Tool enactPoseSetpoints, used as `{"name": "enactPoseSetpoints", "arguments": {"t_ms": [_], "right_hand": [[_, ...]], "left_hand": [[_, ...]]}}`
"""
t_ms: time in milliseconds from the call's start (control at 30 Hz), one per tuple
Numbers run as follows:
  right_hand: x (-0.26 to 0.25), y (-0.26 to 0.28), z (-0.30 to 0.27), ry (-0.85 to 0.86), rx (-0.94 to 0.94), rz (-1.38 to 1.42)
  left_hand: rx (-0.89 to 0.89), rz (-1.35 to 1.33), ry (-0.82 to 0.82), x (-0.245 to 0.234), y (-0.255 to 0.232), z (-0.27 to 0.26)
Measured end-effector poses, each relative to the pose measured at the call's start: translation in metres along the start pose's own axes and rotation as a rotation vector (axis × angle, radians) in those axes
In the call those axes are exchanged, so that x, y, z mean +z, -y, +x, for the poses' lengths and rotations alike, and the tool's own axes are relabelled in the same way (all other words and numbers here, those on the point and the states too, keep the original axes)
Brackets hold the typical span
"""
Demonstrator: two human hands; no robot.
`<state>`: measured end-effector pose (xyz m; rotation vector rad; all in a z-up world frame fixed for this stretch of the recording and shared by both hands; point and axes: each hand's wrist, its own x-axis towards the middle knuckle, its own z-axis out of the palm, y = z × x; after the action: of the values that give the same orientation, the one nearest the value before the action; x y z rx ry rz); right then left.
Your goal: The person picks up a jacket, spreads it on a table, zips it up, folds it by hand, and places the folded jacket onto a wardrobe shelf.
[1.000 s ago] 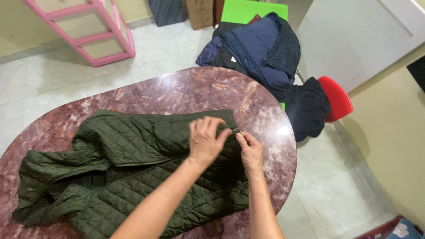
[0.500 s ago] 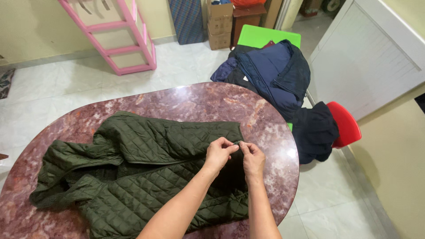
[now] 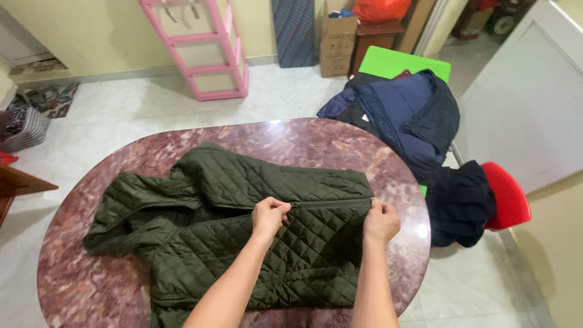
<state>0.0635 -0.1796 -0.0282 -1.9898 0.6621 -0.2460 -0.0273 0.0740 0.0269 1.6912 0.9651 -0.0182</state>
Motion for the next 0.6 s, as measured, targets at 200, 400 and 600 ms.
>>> {"name": "enactPoseSetpoints", "arguments": {"t_ms": [200, 400, 600], "right_hand": [[0.021, 0.078, -0.069, 0.02, -0.725, -0.273], [0.051, 0.071, -0.134, 0.451, -1.004, -0.502], [0.045, 0.071, -0.132, 0.432, -0.981, -0.682]], "left_hand": [[0.099, 0.223, -0.097, -0.005, 0.0, -0.008], [0.091, 0.166, -0.101, -0.007, 0.008, -0.011], [0.129, 0.086, -0.126, 0.001, 0.021, -0.002]]}}
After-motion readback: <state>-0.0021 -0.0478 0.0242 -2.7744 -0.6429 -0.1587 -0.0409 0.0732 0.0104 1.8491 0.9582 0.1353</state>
